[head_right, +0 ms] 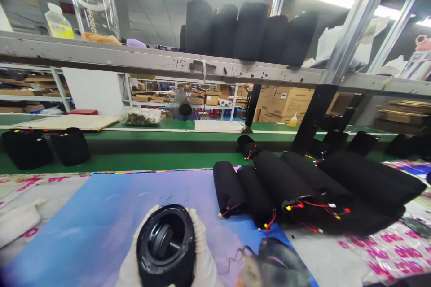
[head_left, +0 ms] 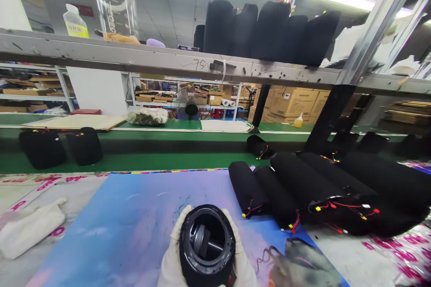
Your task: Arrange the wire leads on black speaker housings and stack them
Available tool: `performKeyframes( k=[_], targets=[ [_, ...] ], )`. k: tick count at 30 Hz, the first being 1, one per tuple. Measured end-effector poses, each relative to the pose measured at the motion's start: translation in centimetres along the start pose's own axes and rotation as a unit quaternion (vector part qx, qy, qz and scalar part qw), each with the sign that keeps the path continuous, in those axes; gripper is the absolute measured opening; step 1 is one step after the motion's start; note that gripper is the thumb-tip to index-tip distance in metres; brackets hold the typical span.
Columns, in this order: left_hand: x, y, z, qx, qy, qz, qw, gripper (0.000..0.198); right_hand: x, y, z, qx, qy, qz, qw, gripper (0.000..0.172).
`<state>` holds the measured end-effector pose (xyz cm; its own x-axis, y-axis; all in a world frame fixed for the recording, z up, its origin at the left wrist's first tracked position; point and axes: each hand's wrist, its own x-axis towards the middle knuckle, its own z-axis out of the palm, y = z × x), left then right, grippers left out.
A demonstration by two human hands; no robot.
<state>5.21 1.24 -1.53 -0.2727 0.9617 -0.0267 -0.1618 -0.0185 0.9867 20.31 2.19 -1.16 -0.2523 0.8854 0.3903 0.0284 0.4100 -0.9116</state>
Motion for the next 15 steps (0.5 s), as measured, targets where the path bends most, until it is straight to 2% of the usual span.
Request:
performKeyframes(
  k=[7,10,15],
  targets=[
    [-0.3,-0.8,0.3,0.011,-0.029,0.076,0.997,0.104,0.1,0.0,-0.1,0.041,0.029,0.006,0.999,0.036],
    [-0.2,-0.7,-0.2,0.035,-0.036,0.098,0.994,0.098,0.4,-0.1,-0.5,0.054,0.037,0.014,0.998,0.036],
    [-0.1,0.0,-0.8,0.059,-0.043,0.134,0.988,0.087,1.8,0.4,-0.2,0.062,0.063,0.038,0.995,0.052]
  ],
)
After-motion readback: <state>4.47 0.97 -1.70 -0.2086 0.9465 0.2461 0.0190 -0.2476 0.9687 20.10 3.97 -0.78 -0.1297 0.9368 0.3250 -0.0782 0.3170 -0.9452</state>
